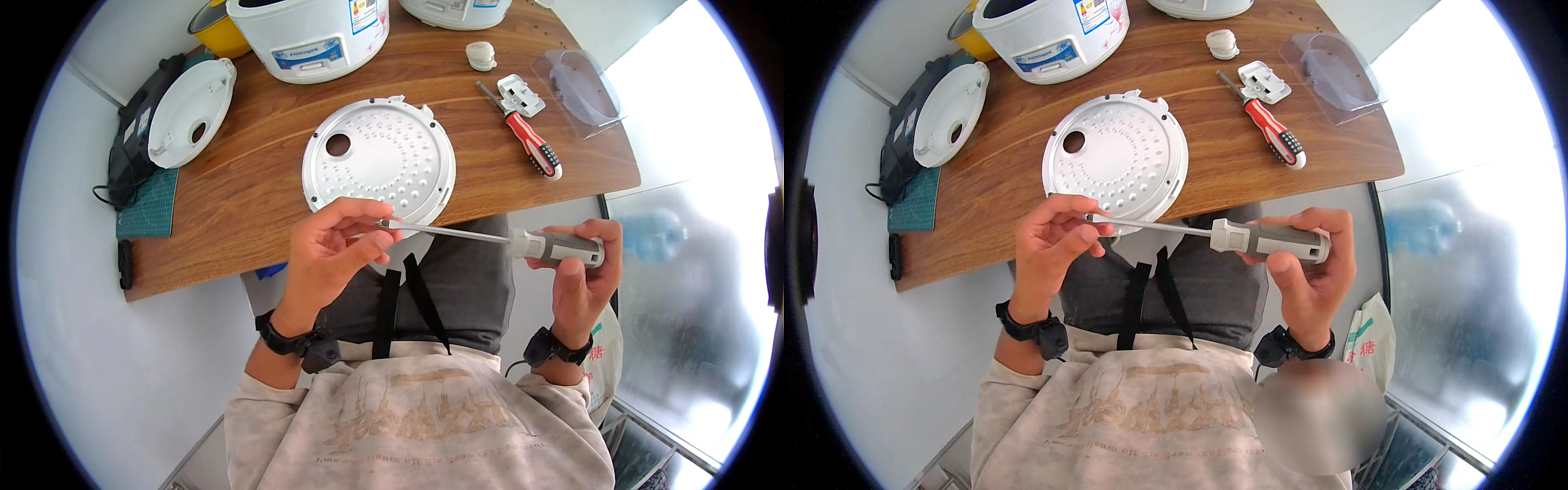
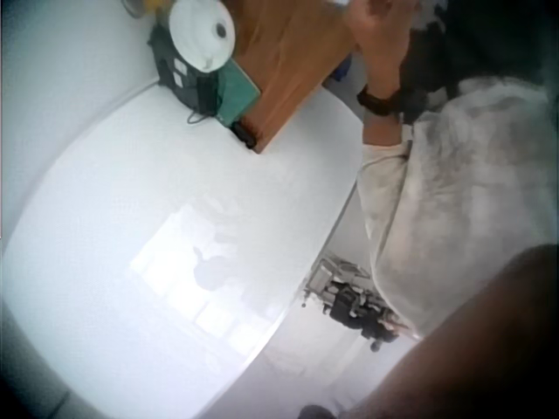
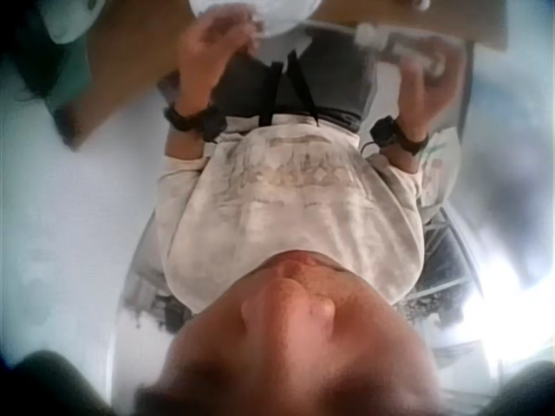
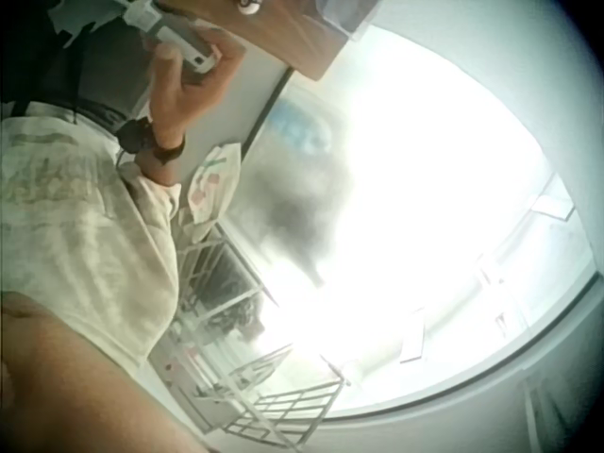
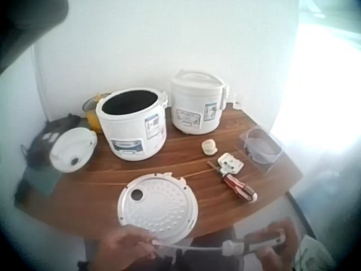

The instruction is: The person uses a screwdriver to fasten screws into a white perforated plastic lid component on a wooden table. The person holds the lid steady with one hand while turning the screwdriver with the other, working on multiple screw holes around the rim.

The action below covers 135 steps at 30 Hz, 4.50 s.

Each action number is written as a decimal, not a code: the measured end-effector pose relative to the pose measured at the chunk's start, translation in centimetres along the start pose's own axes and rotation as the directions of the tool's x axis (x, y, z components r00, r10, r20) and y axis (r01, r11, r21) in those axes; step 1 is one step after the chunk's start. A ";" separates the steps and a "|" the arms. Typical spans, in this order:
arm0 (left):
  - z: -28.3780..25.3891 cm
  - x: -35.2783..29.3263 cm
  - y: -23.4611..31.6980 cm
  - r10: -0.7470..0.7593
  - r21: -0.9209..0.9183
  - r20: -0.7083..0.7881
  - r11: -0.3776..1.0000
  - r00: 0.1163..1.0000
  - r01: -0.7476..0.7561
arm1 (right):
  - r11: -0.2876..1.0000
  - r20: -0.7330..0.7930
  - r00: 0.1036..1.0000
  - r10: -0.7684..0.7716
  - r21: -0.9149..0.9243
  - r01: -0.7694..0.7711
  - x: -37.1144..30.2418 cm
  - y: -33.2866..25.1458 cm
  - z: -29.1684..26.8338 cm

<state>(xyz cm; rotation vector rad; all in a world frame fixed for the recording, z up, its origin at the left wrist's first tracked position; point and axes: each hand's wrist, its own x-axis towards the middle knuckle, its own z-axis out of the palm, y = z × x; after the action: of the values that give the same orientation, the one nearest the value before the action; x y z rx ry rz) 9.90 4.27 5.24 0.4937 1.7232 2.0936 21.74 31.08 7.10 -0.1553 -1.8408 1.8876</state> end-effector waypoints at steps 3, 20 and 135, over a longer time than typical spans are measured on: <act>-0.4 0.6 0.5 -0.080 0.044 0.057 0.996 0.995 0.078 | 1.000 -0.014 1.000 0.002 0.019 -0.002 0.3 0.0 -0.3; -0.2 13.6 3.6 -0.210 0.720 0.689 0.303 0.693 -0.624 | 0.898 0.135 0.988 -0.076 -0.422 0.127 5.2 -3.4 -1.5; 0.9 13.6 1.6 -0.496 0.820 0.564 0.242 0.660 -0.519 | 0.144 0.651 0.753 0.092 -0.757 0.637 12.1 -9.5 8.4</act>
<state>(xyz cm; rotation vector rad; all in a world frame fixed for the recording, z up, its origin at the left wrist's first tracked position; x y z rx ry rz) -1.53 11.60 7.35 1.4806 2.1337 0.1404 10.27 28.16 20.01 0.4192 -2.9596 0.0888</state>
